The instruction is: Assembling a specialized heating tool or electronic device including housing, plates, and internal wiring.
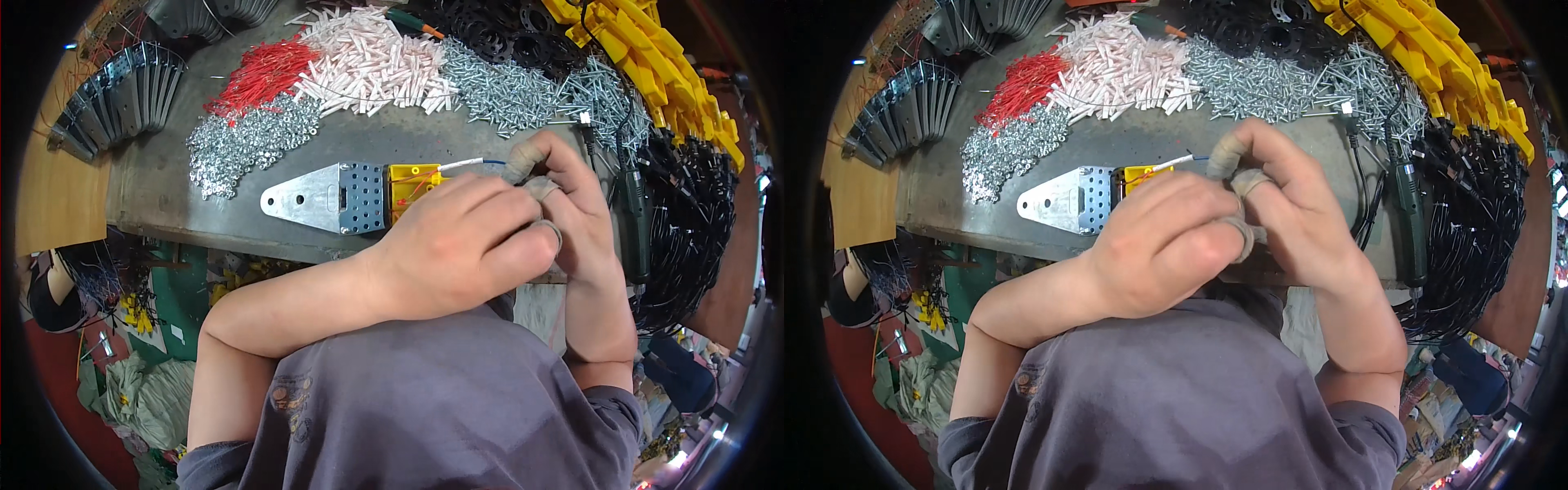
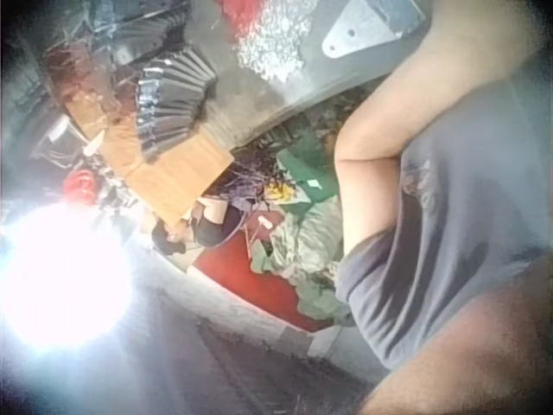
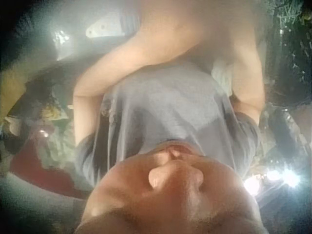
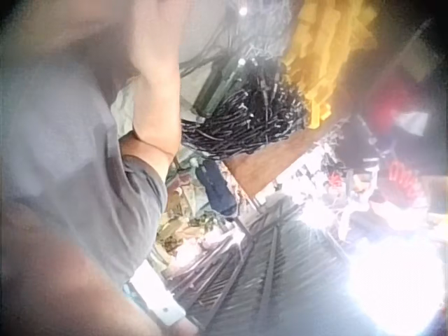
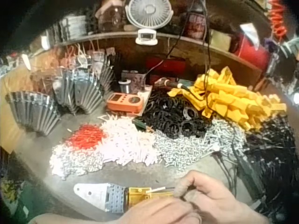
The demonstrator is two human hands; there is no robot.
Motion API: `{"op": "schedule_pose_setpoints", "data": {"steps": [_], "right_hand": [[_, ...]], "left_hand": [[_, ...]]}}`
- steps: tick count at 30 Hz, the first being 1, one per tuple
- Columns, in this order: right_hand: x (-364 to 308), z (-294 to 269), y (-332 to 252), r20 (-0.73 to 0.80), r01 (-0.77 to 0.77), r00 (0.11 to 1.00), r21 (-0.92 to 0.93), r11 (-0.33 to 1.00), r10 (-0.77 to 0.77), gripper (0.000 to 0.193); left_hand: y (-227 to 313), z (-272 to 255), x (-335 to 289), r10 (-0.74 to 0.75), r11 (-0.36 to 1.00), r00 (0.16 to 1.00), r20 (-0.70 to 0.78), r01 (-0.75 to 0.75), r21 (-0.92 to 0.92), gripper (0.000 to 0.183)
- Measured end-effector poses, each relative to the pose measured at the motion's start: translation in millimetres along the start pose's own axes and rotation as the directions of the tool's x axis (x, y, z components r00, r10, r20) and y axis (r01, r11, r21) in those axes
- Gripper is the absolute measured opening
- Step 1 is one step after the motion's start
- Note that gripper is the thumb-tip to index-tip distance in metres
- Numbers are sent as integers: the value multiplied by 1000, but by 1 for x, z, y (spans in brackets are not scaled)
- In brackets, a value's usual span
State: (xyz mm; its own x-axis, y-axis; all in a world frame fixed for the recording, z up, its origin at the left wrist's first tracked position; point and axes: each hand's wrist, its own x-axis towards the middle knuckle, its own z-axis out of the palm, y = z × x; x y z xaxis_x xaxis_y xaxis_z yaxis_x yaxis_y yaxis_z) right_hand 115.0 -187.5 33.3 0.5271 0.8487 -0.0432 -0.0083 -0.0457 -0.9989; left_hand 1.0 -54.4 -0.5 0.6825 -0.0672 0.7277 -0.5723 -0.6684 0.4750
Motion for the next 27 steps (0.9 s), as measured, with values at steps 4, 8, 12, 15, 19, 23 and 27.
{"op": "schedule_pose_setpoints", "data": {"steps": [4,8,12,15,19,23,27], "right_hand": [[-4,-14,0,110,68,994,-380,922,-28,12],[-10,-13,12,51,60,998,-306,950,-47,6],[-12,-13,15,20,5,1000,-267,964,0,7],[-13,-7,19,2,66,998,-227,972,-67,7],[-11,-6,26,31,110,994,-281,953,-105,9],[-12,-3,32,11,51,999,-229,972,-50,12],[-13,-1,33,13,83,997,-256,963,-82,12]], "left_hand": [[-7,-13,-7,-116,993,993,-9,117,22,32],[-8,-21,-19,-245,962,967,-68,251,105,33],[-16,-27,-39,-154,984,988,-2,153,96,42],[-13,-31,-32,-224,964,974,20,219,151,58],[-24,-41,-10,-261,965,958,117,259,29,80],[-59,-53,-2,-414,642,755,507,638,-425,71],[-73,-69,6,-324,419,537,779,820,-391,63]]}}
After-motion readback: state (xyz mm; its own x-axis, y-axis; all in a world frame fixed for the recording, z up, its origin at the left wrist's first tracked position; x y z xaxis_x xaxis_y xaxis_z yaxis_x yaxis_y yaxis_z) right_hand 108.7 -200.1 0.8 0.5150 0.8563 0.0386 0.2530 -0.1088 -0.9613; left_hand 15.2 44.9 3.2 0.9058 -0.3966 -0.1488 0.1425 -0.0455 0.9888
